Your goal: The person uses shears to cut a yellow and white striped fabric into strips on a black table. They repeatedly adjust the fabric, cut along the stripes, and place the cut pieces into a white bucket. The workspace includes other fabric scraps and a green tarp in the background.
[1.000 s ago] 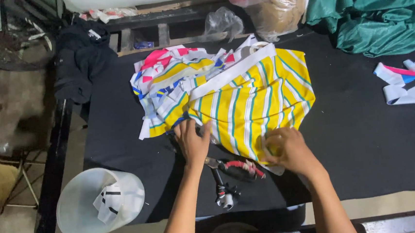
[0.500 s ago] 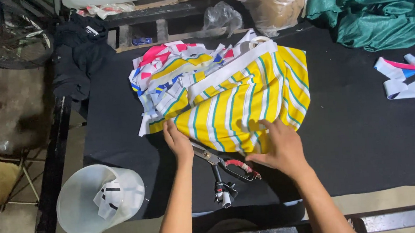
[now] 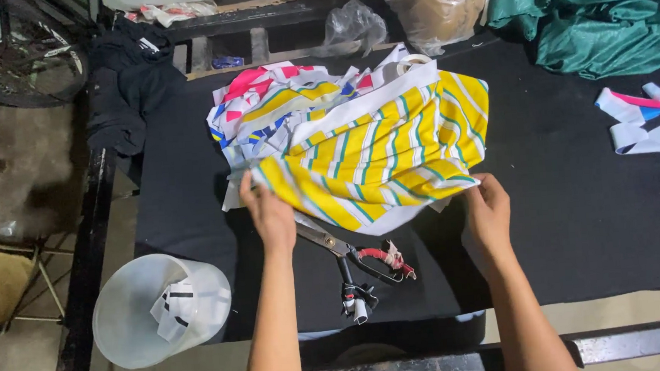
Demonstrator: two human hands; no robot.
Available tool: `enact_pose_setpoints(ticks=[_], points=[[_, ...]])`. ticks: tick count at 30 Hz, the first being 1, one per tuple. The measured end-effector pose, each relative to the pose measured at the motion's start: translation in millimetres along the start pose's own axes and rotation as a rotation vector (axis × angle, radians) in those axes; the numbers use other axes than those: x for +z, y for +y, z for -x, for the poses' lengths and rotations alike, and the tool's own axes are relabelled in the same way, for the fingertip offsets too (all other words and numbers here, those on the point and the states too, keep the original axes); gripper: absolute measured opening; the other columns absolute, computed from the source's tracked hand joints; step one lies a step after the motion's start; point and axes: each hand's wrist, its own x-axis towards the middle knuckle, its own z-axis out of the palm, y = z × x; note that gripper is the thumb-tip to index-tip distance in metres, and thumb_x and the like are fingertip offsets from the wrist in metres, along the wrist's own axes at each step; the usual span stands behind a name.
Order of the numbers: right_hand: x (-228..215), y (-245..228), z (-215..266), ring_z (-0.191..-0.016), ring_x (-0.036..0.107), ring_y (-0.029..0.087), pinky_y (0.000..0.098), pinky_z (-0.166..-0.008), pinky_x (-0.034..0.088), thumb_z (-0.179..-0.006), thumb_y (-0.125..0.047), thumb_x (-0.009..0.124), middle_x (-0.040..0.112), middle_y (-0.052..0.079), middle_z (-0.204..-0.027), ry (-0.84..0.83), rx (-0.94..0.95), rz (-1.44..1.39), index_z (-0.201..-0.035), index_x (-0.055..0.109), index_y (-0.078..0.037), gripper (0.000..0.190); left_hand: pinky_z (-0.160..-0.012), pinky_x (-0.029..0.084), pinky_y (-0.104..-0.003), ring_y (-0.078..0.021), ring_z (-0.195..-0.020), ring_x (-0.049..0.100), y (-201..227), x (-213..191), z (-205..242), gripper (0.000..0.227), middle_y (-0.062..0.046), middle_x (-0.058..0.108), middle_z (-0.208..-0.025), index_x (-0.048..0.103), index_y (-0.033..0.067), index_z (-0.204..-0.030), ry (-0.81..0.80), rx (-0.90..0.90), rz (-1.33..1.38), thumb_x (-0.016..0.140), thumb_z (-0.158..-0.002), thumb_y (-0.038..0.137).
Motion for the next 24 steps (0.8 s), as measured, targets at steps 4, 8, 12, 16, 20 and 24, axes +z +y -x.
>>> enact_pose_setpoints(ticks=[4,8,12,16,20,24], points=[[7,14,-1,-0.083,0.062,0.018,0.0345,-0.085,0.049,-0.101,-0.008,0.057,0.064,0.007,-0.084,-0.079,0.024,-0.253,-0.079,0.061,-0.007,0.022,-0.115,0.034,-0.064,-0.0539,-0.148,0.017,59,60,36,0.090,-0.030,0.012,-0.167,-0.015,0.0294,-0.162,-0.181,-0.026,-0.285,0.049,-0.104,0.006],[0,-12,8,-0.081,0.056,0.018,0.0326,-0.077,0.046,-0.093,0.002,0.064,0.063,0.013,-0.088,-0.060,-0.106,-0.276,-0.063,0.047,-0.006,0.035,-0.119,0.026,-0.062,-0.0477,-0.153,0.012,44,51,36,0.094,-0.028,0.005,-0.169,-0.008,0.0200,-0.165,-0.268,0.060,-0.747,0.061,-0.100,0.022],[-12,12,-4,-0.087,0.062,0.017,0.0277,-0.075,0.045,-0.088,0.003,0.073,0.069,0.016,-0.099,0.020,-0.147,-0.375,-0.068,0.043,-0.011,0.039,-0.124,0.023,-0.051,-0.0313,-0.155,0.017,5,6,12,0.075,-0.011,0.014,-0.172,0.012,0.0239,-0.168,-0.091,0.322,-0.758,0.056,-0.108,0.029],[-11,-20,5,-0.075,0.061,0.014,0.0267,-0.067,0.044,-0.090,-0.007,0.086,0.066,0.010,-0.085,0.090,-0.165,-0.290,-0.083,0.049,-0.008,0.037,-0.107,0.047,-0.045,-0.0234,-0.130,0.056,3,-4,6,0.066,-0.009,0.045,-0.155,0.034,0.0191,-0.161,0.239,0.451,-0.848,0.064,-0.103,0.011],[4,-22,15,-0.081,0.069,0.027,0.0388,-0.073,0.049,-0.093,-0.011,0.085,0.069,0.017,-0.082,0.051,-0.273,0.029,-0.098,0.068,-0.003,0.020,-0.094,0.047,-0.042,-0.0224,-0.108,0.060,6,7,24,0.060,-0.002,0.048,-0.141,0.053,0.0217,-0.144,0.381,0.688,-1.181,0.077,-0.090,0.030],[28,8,27,-0.060,0.065,0.023,0.0338,-0.061,0.045,-0.099,-0.022,0.074,0.067,0.007,-0.065,-0.045,-0.324,0.198,-0.094,0.076,-0.015,0.009,-0.097,0.049,-0.048,-0.0386,-0.113,0.059,14,68,80,0.064,-0.013,0.065,-0.115,0.067,0.0123,-0.125,-0.352,0.440,-1.083,0.086,-0.066,-0.004]])
